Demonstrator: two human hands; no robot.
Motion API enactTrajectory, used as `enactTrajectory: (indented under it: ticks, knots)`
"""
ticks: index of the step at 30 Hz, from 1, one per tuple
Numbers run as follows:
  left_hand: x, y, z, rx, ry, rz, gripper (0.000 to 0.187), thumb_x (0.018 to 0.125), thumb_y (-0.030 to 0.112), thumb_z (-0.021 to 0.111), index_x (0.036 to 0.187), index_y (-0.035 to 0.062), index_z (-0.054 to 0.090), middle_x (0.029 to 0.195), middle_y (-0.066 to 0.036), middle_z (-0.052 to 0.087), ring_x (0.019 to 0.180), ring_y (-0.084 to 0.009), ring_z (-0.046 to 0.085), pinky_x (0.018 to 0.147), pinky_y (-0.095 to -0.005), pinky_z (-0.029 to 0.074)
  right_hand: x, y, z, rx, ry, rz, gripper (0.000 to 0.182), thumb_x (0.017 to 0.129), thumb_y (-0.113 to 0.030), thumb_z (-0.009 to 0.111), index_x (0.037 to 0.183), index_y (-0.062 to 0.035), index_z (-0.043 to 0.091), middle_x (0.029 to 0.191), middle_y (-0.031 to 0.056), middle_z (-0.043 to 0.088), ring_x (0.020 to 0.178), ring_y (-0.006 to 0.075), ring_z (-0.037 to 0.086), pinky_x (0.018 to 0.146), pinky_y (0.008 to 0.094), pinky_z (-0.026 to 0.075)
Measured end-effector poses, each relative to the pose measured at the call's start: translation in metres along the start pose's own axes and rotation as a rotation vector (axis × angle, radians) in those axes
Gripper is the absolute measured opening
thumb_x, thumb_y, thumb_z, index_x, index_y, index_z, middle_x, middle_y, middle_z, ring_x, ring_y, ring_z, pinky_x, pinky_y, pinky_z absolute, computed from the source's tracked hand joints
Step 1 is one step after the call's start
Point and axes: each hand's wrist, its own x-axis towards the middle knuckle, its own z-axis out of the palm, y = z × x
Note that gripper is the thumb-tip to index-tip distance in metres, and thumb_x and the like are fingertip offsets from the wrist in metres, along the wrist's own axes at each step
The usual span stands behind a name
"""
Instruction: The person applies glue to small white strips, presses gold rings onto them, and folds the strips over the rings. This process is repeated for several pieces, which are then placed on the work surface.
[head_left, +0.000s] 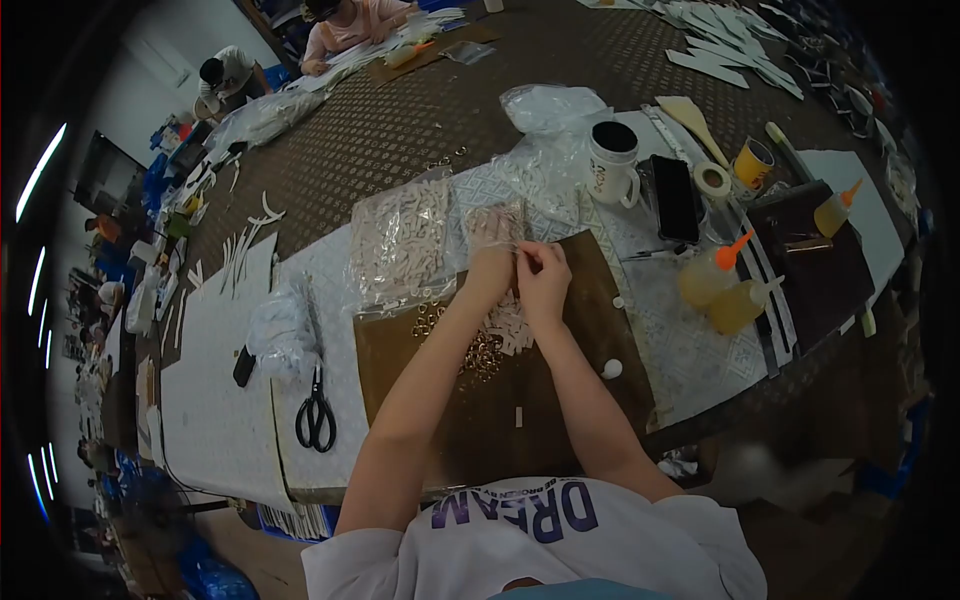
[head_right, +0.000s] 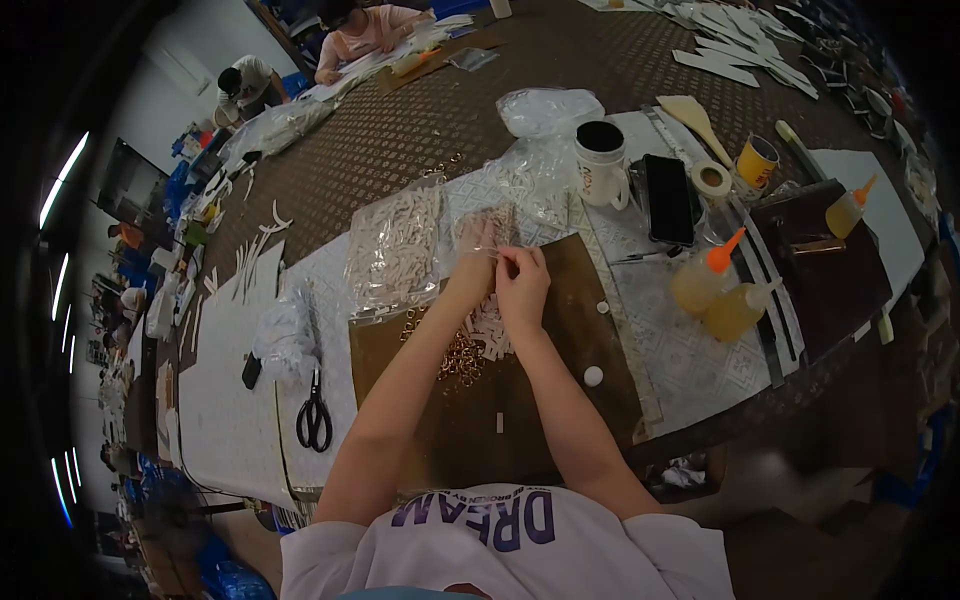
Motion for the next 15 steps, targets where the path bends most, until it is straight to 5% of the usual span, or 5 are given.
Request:
enactTrajectory:
  ticks: [2, 5, 12, 13, 15]
  knots:
    - [0.009, 0.000, 0.005, 0.252, 0.003, -0.003, 0.047, 0.079, 0.011, 0.056, 0.122, -0.0063, 0.051, 0.113, -0.027, 0.058, 0.126, -0.0469, 0.035, 0.103, -0.0624, 0.021, 0.002, -0.001, -0.002, 0.002, -0.002, 0.038, 0.009, 0.082, 0.000, 0.062, 0.090, -0.0002, 0.065, 0.086, 0.0117, 0.057, 0.073, 0.0255, 0.061, 0.068, 0.0329, 0.049]
    - [0.004, 0.032, -0.028, -0.039, 0.039, -0.125, 0.044, 0.082, 0.014, 0.052, 0.122, -0.0045, 0.052, 0.133, -0.032, 0.043, 0.129, -0.0485, 0.034, 0.108, -0.0575, 0.020, 0.007, 0.000, -0.006, -0.011, 0.050, 0.062, 0.009, 0.082, 0.000, 0.062, 0.090, -0.0002, 0.065, 0.085, 0.0115, 0.057, 0.073, 0.0247, 0.060, 0.067, 0.0324, 0.049]
    - [-0.018, 0.040, -0.039, -0.241, -0.001, -0.141, 0.028, 0.082, 0.007, 0.053, 0.108, -0.0024, 0.058, 0.110, -0.025, 0.057, 0.107, -0.0411, 0.053, 0.097, -0.0448, 0.041, 0.009, -0.003, -0.009, -0.018, 0.074, 0.015, 0.009, 0.082, 0.000, 0.063, 0.091, -0.0003, 0.066, 0.083, 0.0097, 0.056, 0.069, 0.0223, 0.059, 0.065, 0.0306, 0.049]
    - [-0.014, 0.033, -0.027, -0.087, 0.188, -0.025, 0.023, 0.082, 0.006, 0.053, 0.103, -0.0006, 0.059, 0.101, -0.021, 0.060, 0.097, -0.0351, 0.059, 0.087, -0.0413, 0.047, 0.009, -0.004, -0.008, -0.027, 0.071, 0.002, 0.010, 0.082, 0.000, 0.063, 0.091, -0.0004, 0.066, 0.082, 0.0094, 0.056, 0.069, 0.0219, 0.059, 0.065, 0.0304, 0.048]
    - [0.000, 0.023, -0.027, -0.101, -0.048, -0.146, 0.021, 0.081, 0.006, 0.055, 0.100, -0.0012, 0.060, 0.098, -0.021, 0.061, 0.091, -0.0360, 0.060, 0.082, -0.0420, 0.049, 0.009, -0.005, -0.007, -0.013, 0.071, -0.013, 0.010, 0.082, 0.000, 0.064, 0.092, -0.0002, 0.066, 0.082, 0.0086, 0.056, 0.066, 0.0191, 0.057, 0.063, 0.0292, 0.048]
